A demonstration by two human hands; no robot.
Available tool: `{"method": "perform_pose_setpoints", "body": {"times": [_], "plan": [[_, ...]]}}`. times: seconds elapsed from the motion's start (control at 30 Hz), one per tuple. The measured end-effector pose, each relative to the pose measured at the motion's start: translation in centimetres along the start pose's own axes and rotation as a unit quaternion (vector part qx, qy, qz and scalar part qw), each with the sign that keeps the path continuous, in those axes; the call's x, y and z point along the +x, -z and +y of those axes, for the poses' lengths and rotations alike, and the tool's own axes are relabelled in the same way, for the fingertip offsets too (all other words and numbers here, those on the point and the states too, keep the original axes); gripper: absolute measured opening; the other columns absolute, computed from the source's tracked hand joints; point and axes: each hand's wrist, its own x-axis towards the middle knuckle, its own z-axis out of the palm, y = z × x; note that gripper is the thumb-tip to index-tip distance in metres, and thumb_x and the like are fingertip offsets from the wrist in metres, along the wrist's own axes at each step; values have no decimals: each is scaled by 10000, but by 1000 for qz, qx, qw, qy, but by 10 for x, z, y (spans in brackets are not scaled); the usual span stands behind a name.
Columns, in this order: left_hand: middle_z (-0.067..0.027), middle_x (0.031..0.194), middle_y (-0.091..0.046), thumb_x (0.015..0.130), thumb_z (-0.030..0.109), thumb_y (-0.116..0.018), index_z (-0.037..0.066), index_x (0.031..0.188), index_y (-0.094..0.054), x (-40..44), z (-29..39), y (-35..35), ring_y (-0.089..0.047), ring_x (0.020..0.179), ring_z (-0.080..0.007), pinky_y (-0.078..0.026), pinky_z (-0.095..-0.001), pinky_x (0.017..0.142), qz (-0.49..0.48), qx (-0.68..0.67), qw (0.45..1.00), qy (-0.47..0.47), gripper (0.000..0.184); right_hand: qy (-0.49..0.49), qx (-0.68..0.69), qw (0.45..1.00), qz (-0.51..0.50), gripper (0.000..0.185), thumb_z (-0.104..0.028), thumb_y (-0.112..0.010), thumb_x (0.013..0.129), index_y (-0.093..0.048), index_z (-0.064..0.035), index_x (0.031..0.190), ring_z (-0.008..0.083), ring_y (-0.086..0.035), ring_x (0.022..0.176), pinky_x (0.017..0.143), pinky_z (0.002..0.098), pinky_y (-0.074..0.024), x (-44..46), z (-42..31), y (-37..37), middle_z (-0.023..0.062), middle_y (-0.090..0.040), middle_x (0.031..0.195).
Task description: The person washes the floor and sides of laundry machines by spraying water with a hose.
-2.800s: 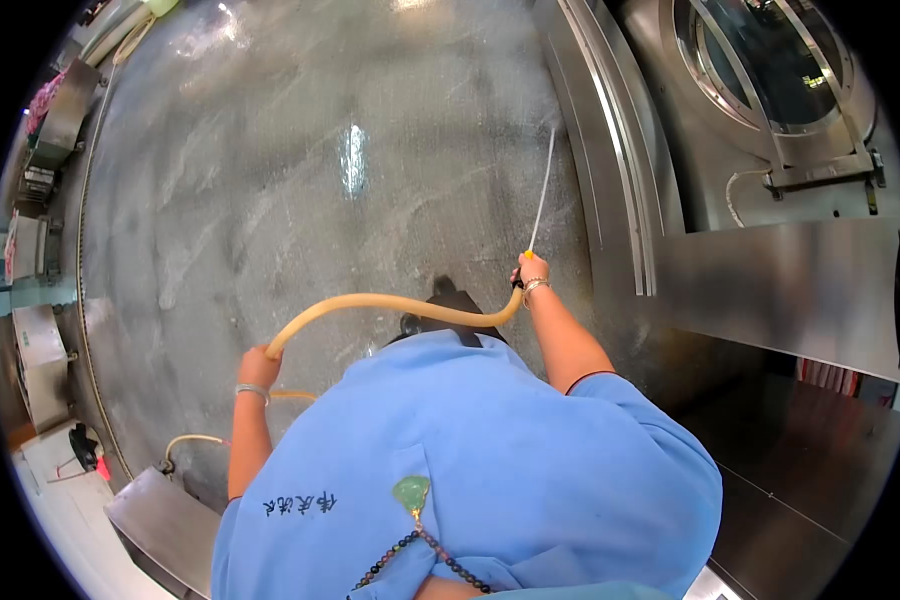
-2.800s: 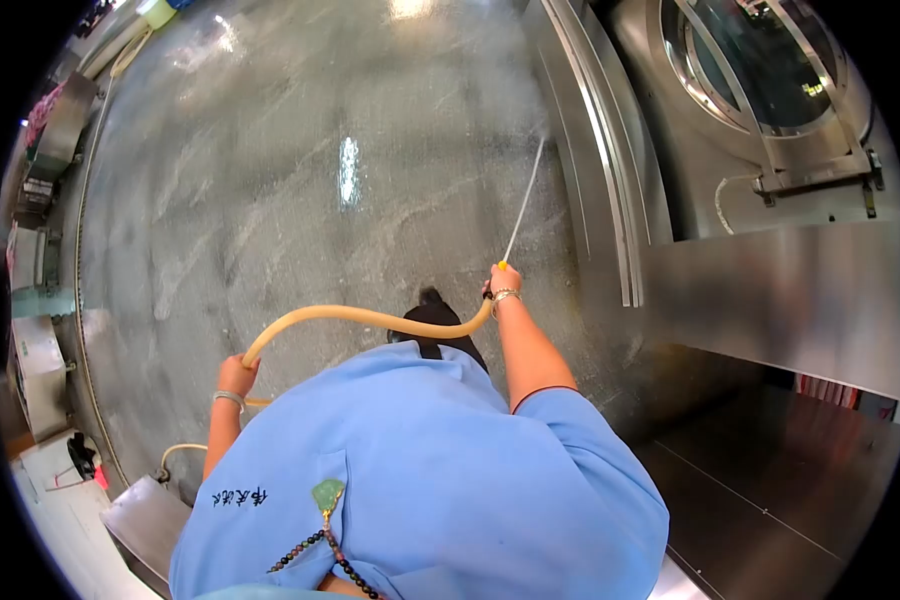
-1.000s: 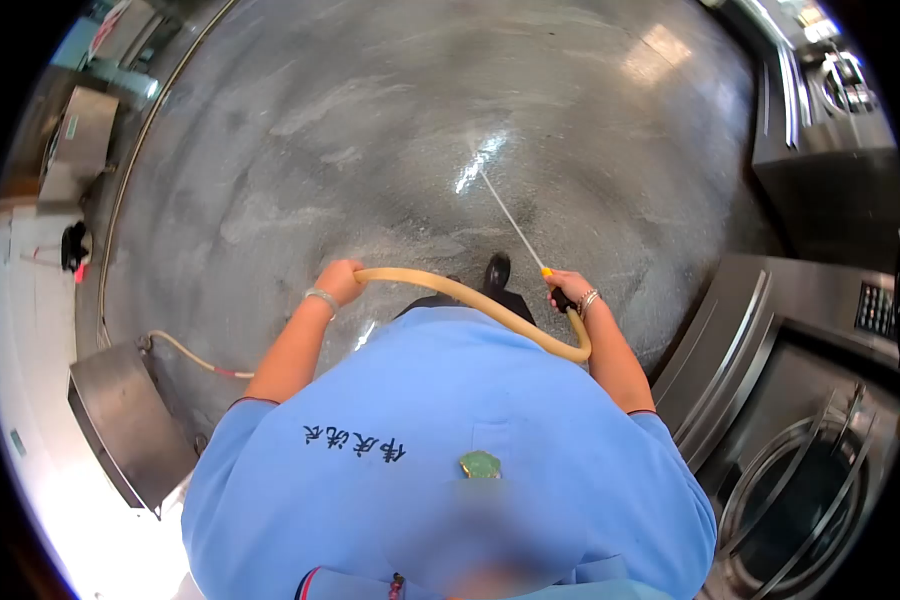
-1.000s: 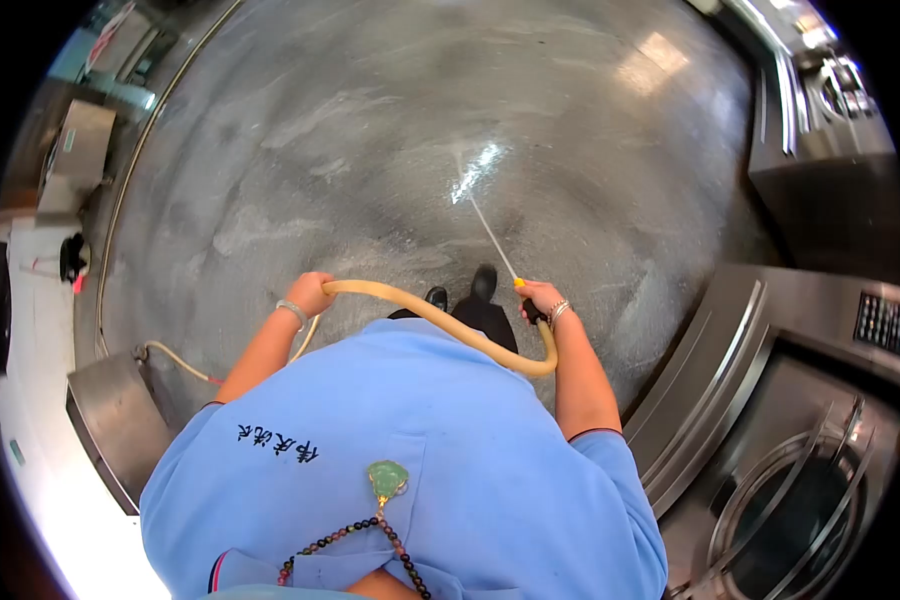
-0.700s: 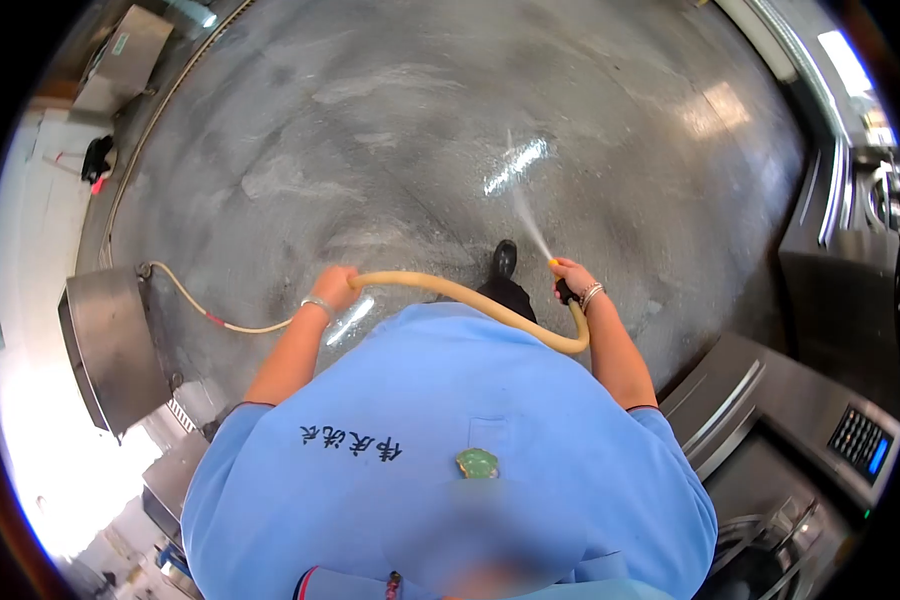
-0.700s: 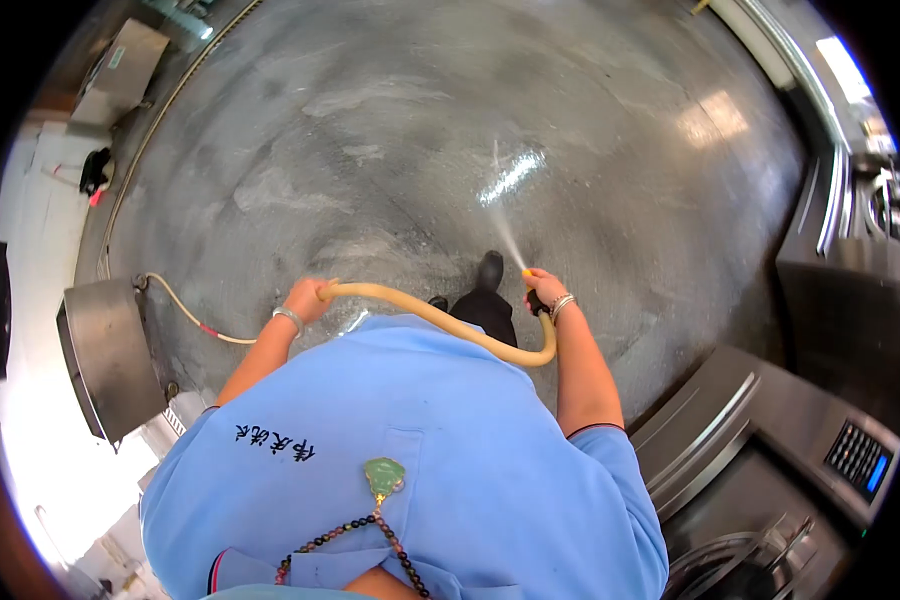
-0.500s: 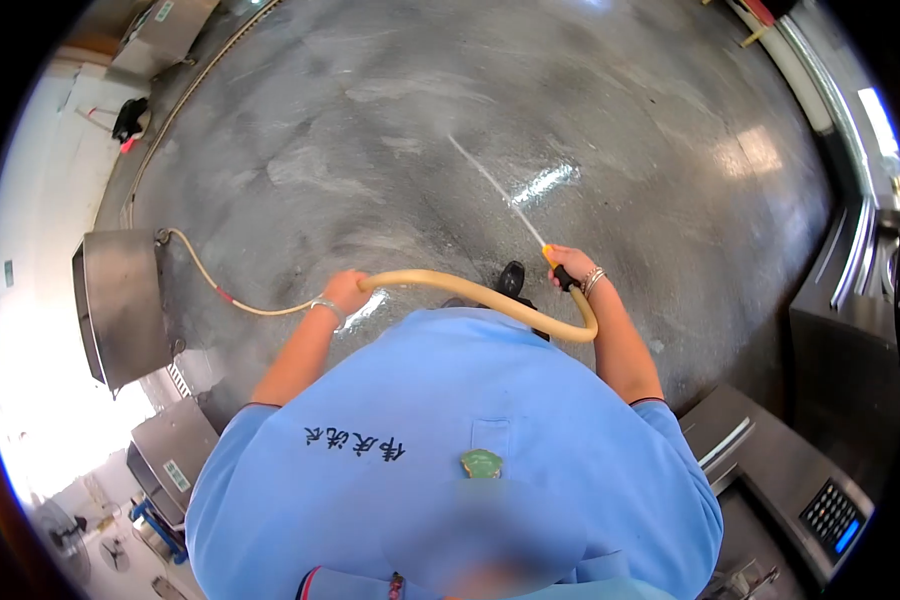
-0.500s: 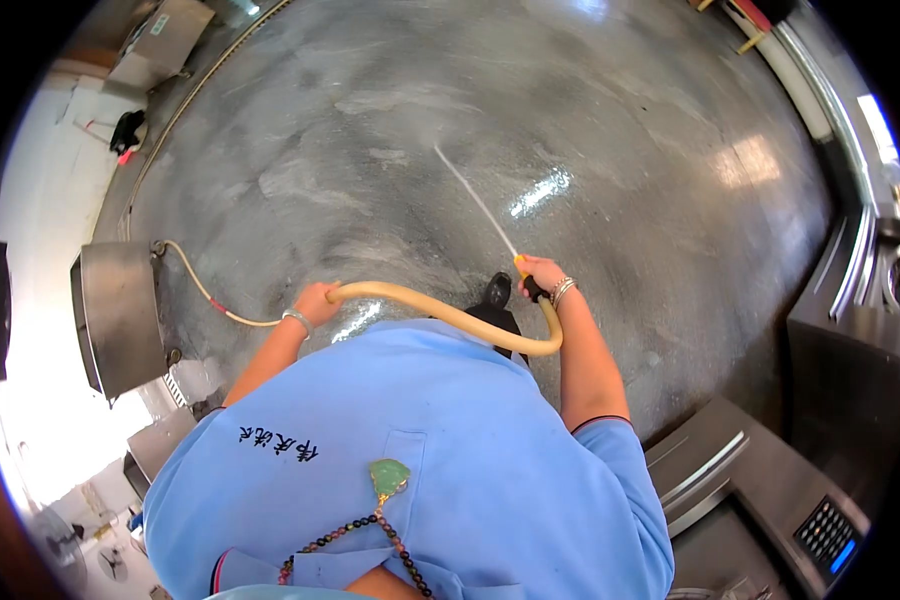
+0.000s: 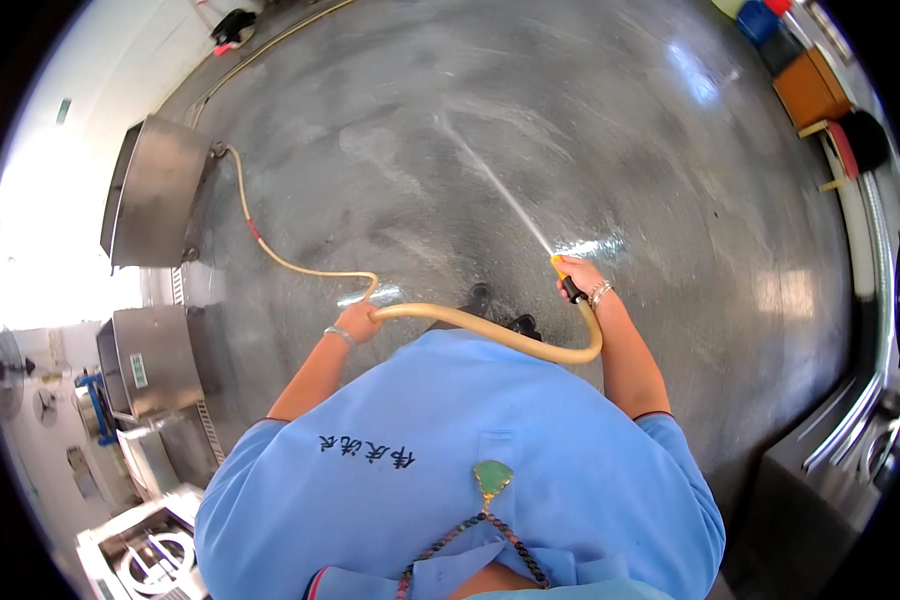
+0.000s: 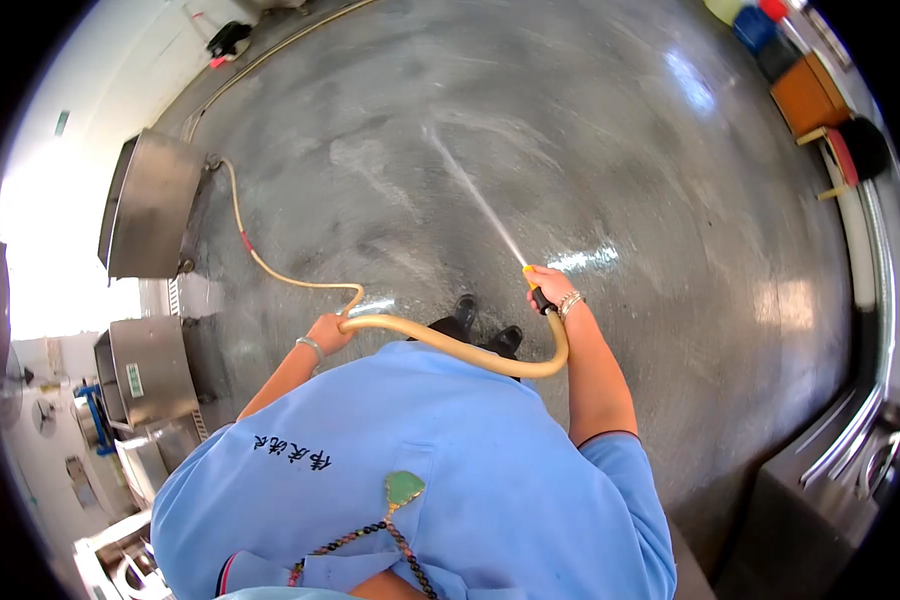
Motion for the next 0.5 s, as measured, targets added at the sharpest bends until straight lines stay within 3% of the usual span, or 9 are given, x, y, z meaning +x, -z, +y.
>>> {"method": "perform_pose_setpoints", "body": {"times": [0.23,0.5], "plan": [[-191,753,-597,766,349,-518,53,769,-615,-21,-26,-10,-566,750,-361,-454,-424,682,-4,31,999,26,312,31,-46,998,-41,451,-241,-485,843,-356,-132,1261,122,-482,404,341,259,-393,15,-42,-28,52,-514,580],[-157,743,-611,725,308,-508,79,755,-636,-52,-37,-58,-582,737,-322,-462,-399,698,26,-101,986,131,264,-19,-186,979,-83,361,-305,-507,834,-466,-141,1153,117,-497,404,337,253,-397,27,-67,-53,34,-523,563]]}}
